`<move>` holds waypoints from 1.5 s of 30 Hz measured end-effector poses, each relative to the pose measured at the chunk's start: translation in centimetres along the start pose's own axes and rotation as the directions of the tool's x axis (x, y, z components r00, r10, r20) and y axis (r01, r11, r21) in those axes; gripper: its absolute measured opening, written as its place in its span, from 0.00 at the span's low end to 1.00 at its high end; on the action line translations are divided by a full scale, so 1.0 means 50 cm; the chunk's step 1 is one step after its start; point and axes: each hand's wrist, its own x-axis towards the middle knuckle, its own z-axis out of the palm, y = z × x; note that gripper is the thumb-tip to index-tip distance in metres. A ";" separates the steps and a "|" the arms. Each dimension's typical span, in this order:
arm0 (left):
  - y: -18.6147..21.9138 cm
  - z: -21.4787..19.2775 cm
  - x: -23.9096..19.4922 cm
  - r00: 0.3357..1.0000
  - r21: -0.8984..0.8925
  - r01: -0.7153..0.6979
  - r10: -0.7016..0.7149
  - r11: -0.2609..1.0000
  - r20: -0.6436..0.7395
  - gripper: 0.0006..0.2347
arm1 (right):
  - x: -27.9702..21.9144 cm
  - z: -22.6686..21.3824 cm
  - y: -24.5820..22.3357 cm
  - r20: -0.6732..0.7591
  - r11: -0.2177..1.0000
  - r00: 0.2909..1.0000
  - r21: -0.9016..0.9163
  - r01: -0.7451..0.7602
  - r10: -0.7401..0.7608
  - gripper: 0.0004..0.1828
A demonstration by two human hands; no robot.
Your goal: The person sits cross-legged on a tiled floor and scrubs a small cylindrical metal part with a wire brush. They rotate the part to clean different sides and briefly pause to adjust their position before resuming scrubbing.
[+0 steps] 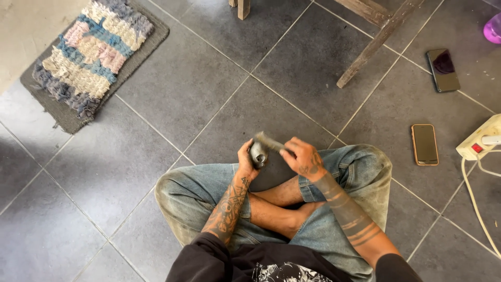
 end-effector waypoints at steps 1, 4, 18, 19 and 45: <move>0.007 0.011 -0.007 1.000 0.000 -0.003 0.003 1.000 0.003 0.18 | 0.002 -0.002 -0.003 -0.002 1.000 1.000 -0.001 0.003 -0.003 0.09; 0.007 0.019 -0.014 1.000 -0.023 0.014 -0.015 1.000 -0.011 0.15 | 0.001 0.003 0.010 0.025 0.996 1.000 0.093 -0.011 0.009 0.08; -0.020 -0.023 0.038 0.999 -0.027 0.006 -0.005 1.000 0.036 0.20 | -0.006 -0.001 -0.014 0.046 0.989 0.999 0.149 -0.008 0.001 0.08; -0.020 -0.022 0.036 0.999 -0.030 0.010 -0.009 1.000 0.032 0.20 | -0.004 0.004 0.006 0.052 0.989 0.999 0.150 -0.011 0.004 0.08; -0.005 0.018 -0.029 0.999 -0.075 -0.014 0.017 0.997 0.034 0.22 | 0.015 0.011 0.038 0.042 0.963 0.992 0.237 -0.128 0.122 0.10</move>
